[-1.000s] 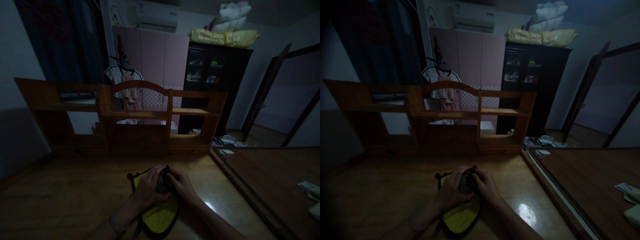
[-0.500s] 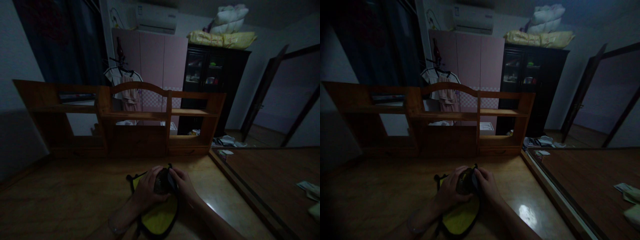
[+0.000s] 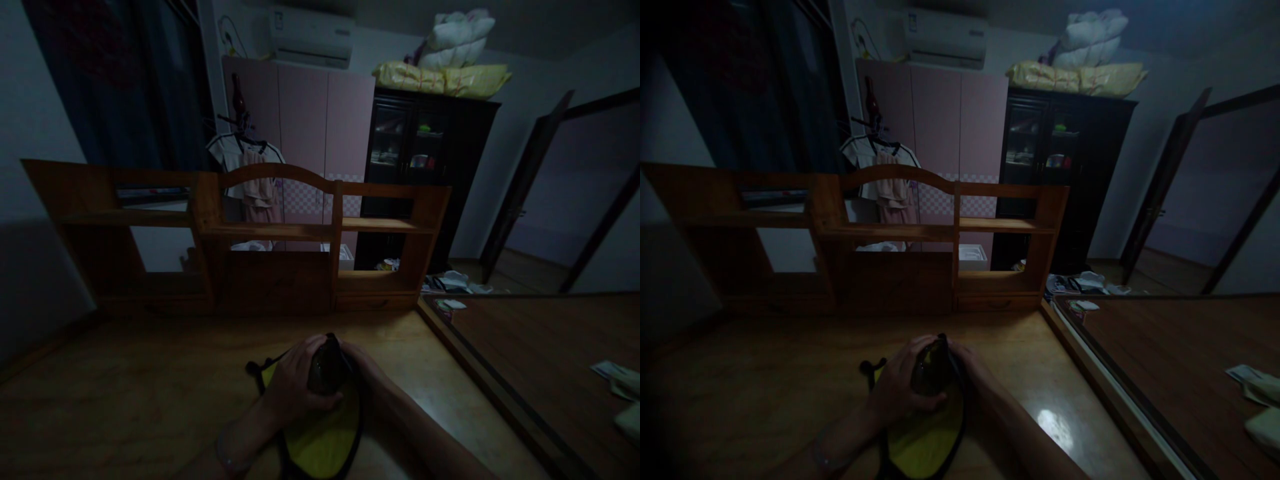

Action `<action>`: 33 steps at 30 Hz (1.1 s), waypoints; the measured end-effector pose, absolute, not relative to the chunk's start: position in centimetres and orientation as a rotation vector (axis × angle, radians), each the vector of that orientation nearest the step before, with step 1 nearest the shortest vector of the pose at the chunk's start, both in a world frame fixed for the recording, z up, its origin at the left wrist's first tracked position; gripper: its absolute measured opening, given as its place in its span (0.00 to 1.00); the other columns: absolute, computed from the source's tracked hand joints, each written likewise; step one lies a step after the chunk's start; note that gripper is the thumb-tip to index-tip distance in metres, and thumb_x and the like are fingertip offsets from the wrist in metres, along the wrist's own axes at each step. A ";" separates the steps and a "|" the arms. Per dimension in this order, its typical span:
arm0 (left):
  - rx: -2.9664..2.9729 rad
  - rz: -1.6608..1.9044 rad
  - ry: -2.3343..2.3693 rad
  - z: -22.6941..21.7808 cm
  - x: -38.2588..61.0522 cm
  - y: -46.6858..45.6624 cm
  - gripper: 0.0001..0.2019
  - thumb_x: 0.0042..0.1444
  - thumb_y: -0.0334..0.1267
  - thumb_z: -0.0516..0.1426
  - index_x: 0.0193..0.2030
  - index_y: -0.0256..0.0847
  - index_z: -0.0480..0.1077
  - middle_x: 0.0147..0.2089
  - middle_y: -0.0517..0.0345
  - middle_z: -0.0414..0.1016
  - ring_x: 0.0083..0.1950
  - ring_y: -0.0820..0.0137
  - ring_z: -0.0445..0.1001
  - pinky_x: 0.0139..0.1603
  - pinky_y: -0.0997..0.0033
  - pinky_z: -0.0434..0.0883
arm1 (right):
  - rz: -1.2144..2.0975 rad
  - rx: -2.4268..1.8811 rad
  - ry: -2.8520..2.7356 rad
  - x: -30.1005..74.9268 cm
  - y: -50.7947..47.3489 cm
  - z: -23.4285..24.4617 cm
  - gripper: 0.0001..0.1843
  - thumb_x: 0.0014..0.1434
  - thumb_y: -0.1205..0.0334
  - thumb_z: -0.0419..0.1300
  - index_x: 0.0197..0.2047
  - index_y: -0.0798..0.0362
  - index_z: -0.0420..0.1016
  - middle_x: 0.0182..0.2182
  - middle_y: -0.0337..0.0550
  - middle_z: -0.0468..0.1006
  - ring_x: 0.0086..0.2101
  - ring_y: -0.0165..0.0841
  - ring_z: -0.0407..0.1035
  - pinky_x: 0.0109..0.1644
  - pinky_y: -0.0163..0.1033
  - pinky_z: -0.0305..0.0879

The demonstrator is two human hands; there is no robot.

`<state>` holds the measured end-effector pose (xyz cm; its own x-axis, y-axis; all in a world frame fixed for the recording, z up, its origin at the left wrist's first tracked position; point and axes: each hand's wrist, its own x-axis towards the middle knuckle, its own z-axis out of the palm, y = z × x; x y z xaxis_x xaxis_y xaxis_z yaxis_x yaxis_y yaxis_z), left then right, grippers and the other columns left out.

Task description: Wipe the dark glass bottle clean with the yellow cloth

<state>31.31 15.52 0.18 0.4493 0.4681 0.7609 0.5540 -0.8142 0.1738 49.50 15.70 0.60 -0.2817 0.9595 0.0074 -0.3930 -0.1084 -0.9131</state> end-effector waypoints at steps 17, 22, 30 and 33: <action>-2.641 -1.358 -1.144 -0.2 31.4 15.8 0.42 0.46 0.56 0.64 0.63 0.42 0.54 0.58 0.45 0.68 0.58 0.54 0.70 0.58 0.52 0.70 | 1.654 -0.804 -0.981 49.9 15.8 0.6 0.21 0.49 0.46 0.69 0.37 0.56 0.79 0.31 0.45 0.82 0.34 0.39 0.74 0.41 0.41 0.68; -2.660 -1.341 -1.178 0.1 31.4 15.6 0.41 0.46 0.57 0.64 0.63 0.43 0.54 0.58 0.46 0.67 0.58 0.54 0.70 0.59 0.53 0.69 | 1.648 -0.825 -0.944 50.3 16.0 0.0 0.19 0.49 0.48 0.69 0.36 0.56 0.79 0.33 0.45 0.82 0.35 0.39 0.74 0.42 0.40 0.68; -2.701 -1.343 -1.230 -0.3 31.5 15.9 0.42 0.46 0.58 0.65 0.63 0.43 0.53 0.59 0.46 0.65 0.60 0.55 0.67 0.61 0.52 0.67 | 1.475 -0.940 -1.153 50.7 16.4 -0.8 0.20 0.57 0.47 0.63 0.42 0.56 0.80 0.38 0.48 0.82 0.39 0.39 0.75 0.45 0.41 0.69; -2.754 -1.321 -1.243 -0.4 31.6 16.1 0.43 0.48 0.58 0.64 0.64 0.44 0.51 0.62 0.46 0.63 0.62 0.55 0.65 0.63 0.51 0.66 | 1.334 -0.960 -1.307 50.6 16.7 -0.8 0.20 0.58 0.48 0.62 0.45 0.54 0.79 0.39 0.48 0.82 0.40 0.40 0.75 0.46 0.43 0.69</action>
<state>31.59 16.08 -0.43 0.3986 0.6880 0.6064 0.5634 -0.7054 0.4301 50.55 16.75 -0.77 -0.1906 0.9765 0.1004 -0.1205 0.0782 -0.9896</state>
